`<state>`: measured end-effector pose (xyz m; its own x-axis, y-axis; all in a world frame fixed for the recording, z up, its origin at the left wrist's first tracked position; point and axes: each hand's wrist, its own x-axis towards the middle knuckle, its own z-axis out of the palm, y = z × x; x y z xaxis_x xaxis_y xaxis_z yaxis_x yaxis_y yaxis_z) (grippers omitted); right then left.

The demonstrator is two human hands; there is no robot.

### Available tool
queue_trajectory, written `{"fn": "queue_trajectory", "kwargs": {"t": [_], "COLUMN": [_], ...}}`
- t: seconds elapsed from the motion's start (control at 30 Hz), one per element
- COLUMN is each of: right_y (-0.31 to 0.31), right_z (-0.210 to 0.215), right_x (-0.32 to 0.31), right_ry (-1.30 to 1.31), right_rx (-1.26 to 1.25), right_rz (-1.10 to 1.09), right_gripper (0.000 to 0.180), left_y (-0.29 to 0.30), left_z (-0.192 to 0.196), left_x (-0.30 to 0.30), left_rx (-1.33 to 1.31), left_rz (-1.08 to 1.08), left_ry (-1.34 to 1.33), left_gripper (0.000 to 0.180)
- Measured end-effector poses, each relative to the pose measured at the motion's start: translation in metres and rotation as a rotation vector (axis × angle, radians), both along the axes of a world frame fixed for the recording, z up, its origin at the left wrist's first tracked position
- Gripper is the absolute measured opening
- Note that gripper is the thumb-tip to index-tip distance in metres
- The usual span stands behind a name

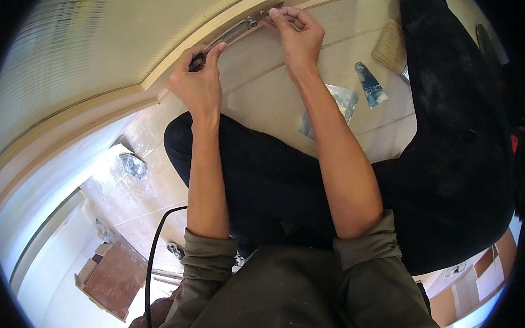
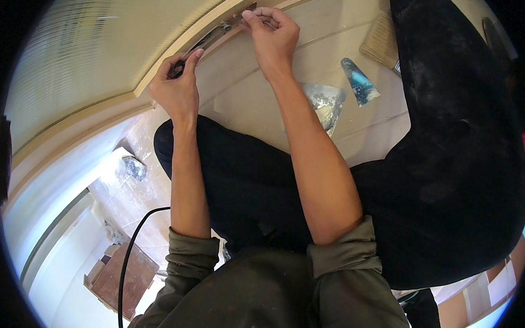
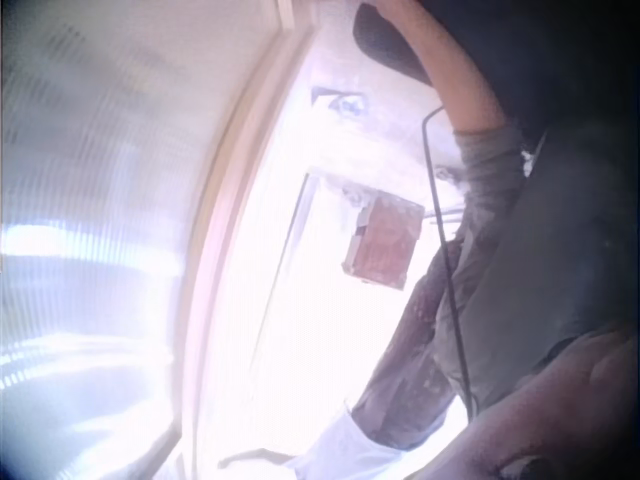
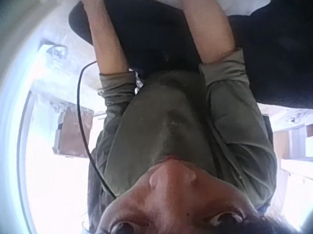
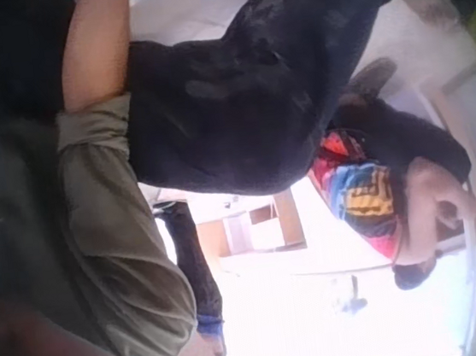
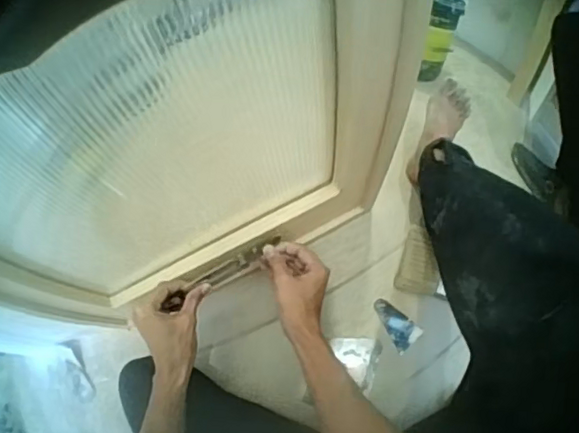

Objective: The person sits on the floor and uses a utility knife to trim and clean the edges of a wooden crown molding piece. They scrape away excess material and smooth the surface along the molding's profile.

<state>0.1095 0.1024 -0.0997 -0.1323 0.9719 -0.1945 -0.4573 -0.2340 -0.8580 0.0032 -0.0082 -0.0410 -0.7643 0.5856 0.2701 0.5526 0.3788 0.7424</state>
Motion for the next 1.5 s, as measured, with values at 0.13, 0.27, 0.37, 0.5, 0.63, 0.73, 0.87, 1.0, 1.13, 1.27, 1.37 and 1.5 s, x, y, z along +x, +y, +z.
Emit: {"fn": "queue_trajectory", "kwargs": {"t": [0.13,0.27,0.37,0.5,0.63,0.73,0.87,1.0,1.13,1.27,1.37,1.5], "right_y": [-0.002,0.003,0.005,0.001,0.0,0.001,0.004,0.008,0.011,0.013,0.01,-0.005], "right_z": [0.0,-0.009,-0.01,-0.004,0.004,0.013,0.012,0.011,0.003,0.025,0.023,0.011], "right_x": [-0.004,-0.01,-0.013,-0.016,-0.011,-0.006,-0.003,-0.002,-0.003,-0.002,-0.003,-0.002], "right_ry": [0.069,-0.04,-0.069,-0.101,-0.208,-0.263,-0.304,-0.359,-0.284,-0.325,-0.317,-0.297], "right_rx": [-0.043,0.022,0.026,0.038,0.017,-0.027,0.0,0.024,0.082,0.069,0.219,0.208], "right_rz": [-0.008,-0.034,-0.042,-0.086,-0.009,0.057,0.071,0.09,0.045,0.083,0.002,-0.09], "right_gripper": [0.013,0.016,0.017,0.016,0.015,0.017,0.017,0.015,0.013,0.011,0.013,0.009], "left_y": [-0.002,0.001,0.005,0.008,0.008,0.008,0.01,0.008,0.011,0.011,0.008,-0.003], "left_z": [-0.003,-0.004,-0.002,0.001,-0.001,-0.002,-0.003,-0.006,-0.007,-0.005,-0.005,-0.001], "left_x": [-0.005,-0.011,-0.013,-0.019,-0.02,-0.02,-0.018,-0.019,-0.013,-0.013,-0.013,-0.022], "left_rx": [0.002,0.083,0.056,0.078,0.066,0.07,0.082,0.093,0.115,0.14,0.07,0.15], "left_rz": [-0.023,-0.041,-0.049,-0.05,-0.03,-0.015,-0.012,-0.015,-0.02,-0.01,0.009,-0.085], "left_ry": [-0.024,0.03,0.162,0.227,0.202,0.196,0.185,0.166,0.137,0.14,0.157,0.151], "left_gripper": [0.021,0.018,0.02,0.021,0.022,0.022,0.022,0.023,0.023,0.022,0.02,0.017]}}
